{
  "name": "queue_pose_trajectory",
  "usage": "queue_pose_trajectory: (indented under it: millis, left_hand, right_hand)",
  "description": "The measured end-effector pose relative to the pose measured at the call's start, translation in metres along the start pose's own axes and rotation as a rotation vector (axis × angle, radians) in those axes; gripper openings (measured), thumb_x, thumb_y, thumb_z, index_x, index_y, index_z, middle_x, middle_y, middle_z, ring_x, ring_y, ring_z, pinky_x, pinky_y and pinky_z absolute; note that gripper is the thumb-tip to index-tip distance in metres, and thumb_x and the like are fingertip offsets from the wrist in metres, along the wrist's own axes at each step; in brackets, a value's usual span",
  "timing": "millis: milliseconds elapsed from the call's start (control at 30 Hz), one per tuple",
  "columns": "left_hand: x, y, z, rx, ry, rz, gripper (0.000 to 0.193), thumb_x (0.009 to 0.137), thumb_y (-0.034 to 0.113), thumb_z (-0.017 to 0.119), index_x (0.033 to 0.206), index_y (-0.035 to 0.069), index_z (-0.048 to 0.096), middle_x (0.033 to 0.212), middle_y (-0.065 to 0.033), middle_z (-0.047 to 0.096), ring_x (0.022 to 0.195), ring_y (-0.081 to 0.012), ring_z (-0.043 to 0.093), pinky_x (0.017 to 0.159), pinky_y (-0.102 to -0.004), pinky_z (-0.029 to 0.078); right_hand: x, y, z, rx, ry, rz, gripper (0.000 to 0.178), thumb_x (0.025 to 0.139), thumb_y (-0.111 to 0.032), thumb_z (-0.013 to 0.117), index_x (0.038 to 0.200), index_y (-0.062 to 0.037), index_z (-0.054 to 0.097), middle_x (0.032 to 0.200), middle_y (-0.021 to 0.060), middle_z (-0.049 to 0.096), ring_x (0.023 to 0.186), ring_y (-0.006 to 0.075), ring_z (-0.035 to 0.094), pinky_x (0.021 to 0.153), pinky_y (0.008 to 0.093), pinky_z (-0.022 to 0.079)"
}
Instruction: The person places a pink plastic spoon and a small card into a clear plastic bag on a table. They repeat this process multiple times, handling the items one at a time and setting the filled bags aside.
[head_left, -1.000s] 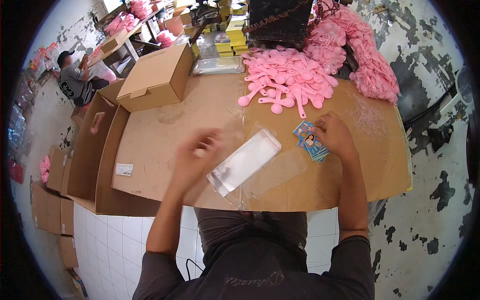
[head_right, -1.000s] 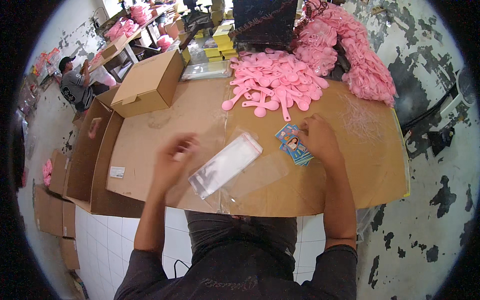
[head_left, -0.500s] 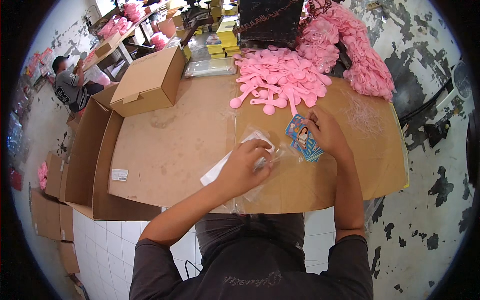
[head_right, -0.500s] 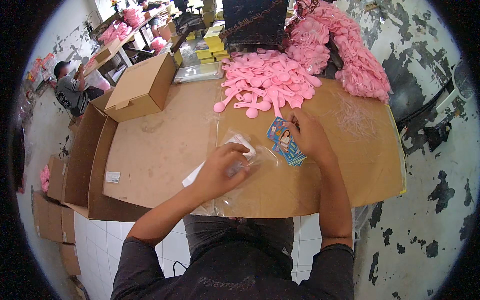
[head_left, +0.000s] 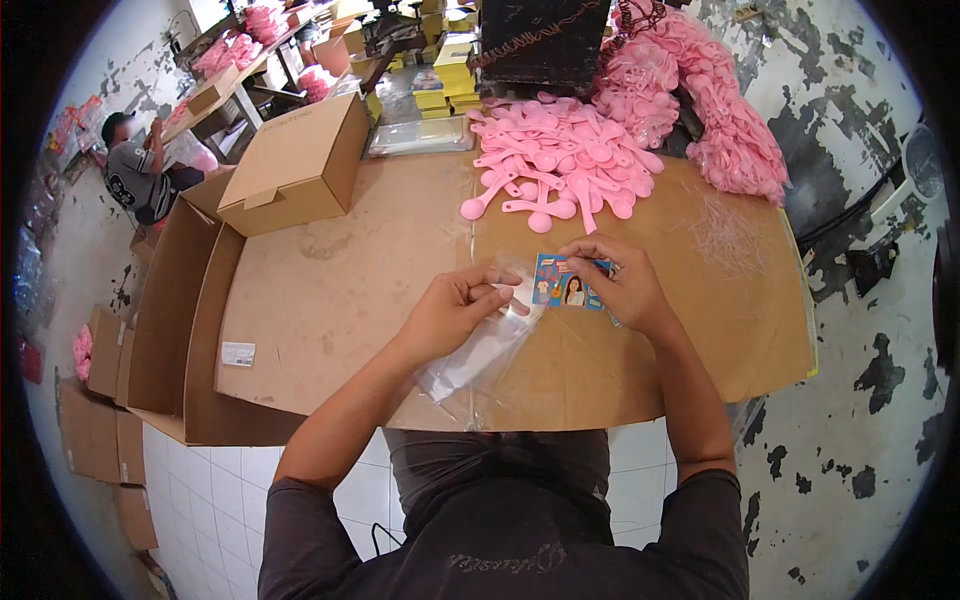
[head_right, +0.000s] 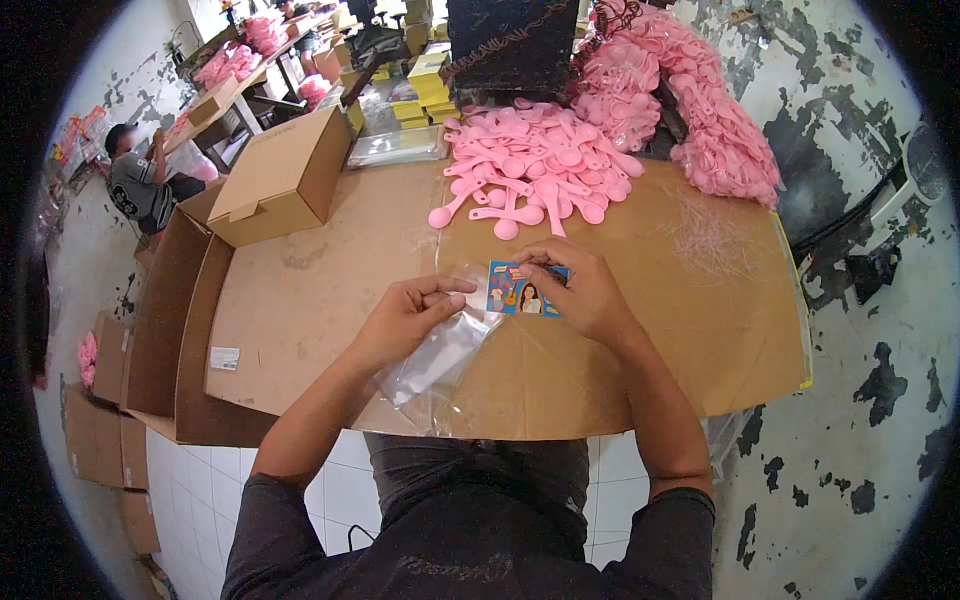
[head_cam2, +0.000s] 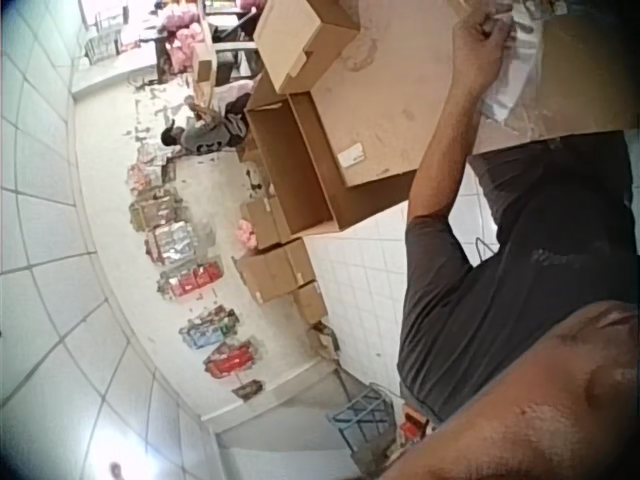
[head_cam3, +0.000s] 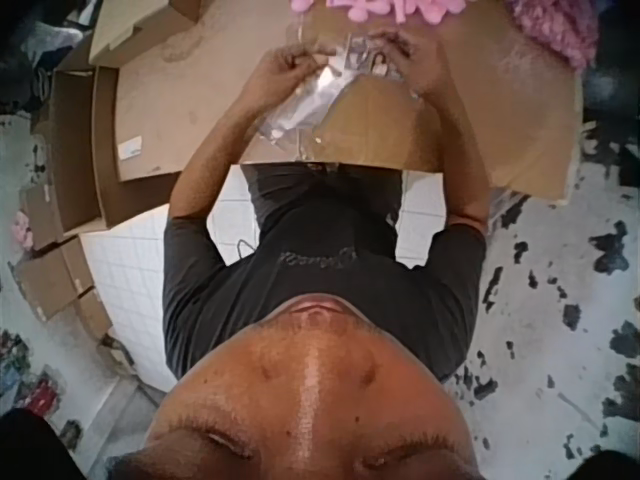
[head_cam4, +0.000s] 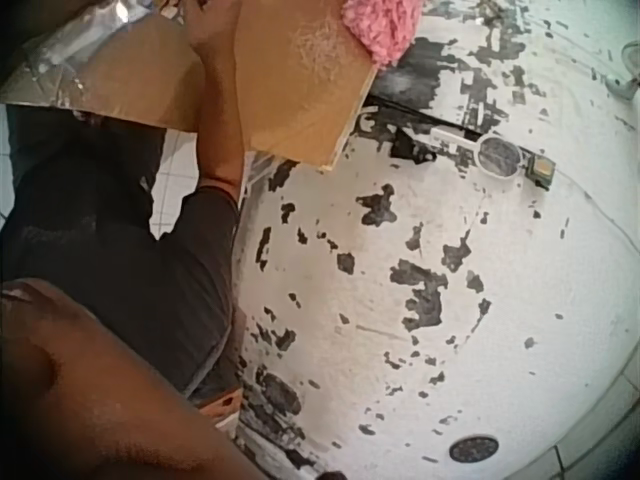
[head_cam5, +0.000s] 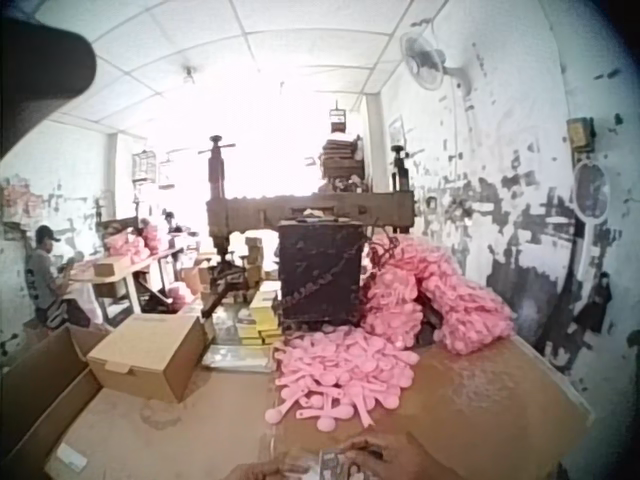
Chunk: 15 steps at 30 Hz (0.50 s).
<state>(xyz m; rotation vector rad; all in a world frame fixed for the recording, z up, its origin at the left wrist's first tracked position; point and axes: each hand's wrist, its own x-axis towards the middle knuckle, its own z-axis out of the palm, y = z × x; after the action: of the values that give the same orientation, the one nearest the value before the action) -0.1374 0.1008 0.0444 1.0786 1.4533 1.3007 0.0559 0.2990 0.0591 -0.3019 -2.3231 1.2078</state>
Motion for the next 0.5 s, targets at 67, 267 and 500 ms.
queue_pose_trajectory:
  millis: [67, 267, 500]
  left_hand:
    - [0.0, -0.004, 0.002, -0.044, 0.0, -0.007, 0.03, 0.103, 0.015, 0.067, 0.125, -0.005, 0.067, 0.096, -0.0073, 0.078, 0.079, -0.0055, 0.067, 0.073, -0.0223, 0.054]
    - [-0.002, -0.017, 0.005, -0.108, -0.025, -0.034, 0.027, 0.102, 0.012, 0.068, 0.121, -0.007, 0.068, 0.096, -0.009, 0.079, 0.085, -0.0084, 0.07, 0.076, -0.0237, 0.055]
    - [-0.003, -0.02, 0.011, 0.022, -0.091, 0.054, 0.028, 0.102, 0.013, 0.068, 0.123, -0.007, 0.068, 0.099, -0.0112, 0.079, 0.087, -0.0125, 0.073, 0.079, -0.0291, 0.058]
  right_hand:
    - [0.0, 0.002, 0.005, 0.165, 0.082, 0.058, 0.018, 0.1, -0.008, 0.067, 0.112, 0.0042, 0.07, 0.101, 0.0079, 0.071, 0.09, 0.0122, 0.067, 0.081, 0.0288, 0.054]
    - [-0.002, -0.006, 0.008, 0.15, 0.133, 0.049, 0.017, 0.1, -0.007, 0.067, 0.111, 0.0036, 0.072, 0.099, 0.0078, 0.071, 0.085, 0.0124, 0.066, 0.078, 0.0282, 0.053]
    - [-0.004, -0.006, 0.01, -0.113, -0.121, -0.141, 0.013, 0.097, -0.004, 0.068, 0.105, 0.0037, 0.074, 0.1, 0.0091, 0.066, 0.083, 0.0138, 0.064, 0.073, 0.0266, 0.052]
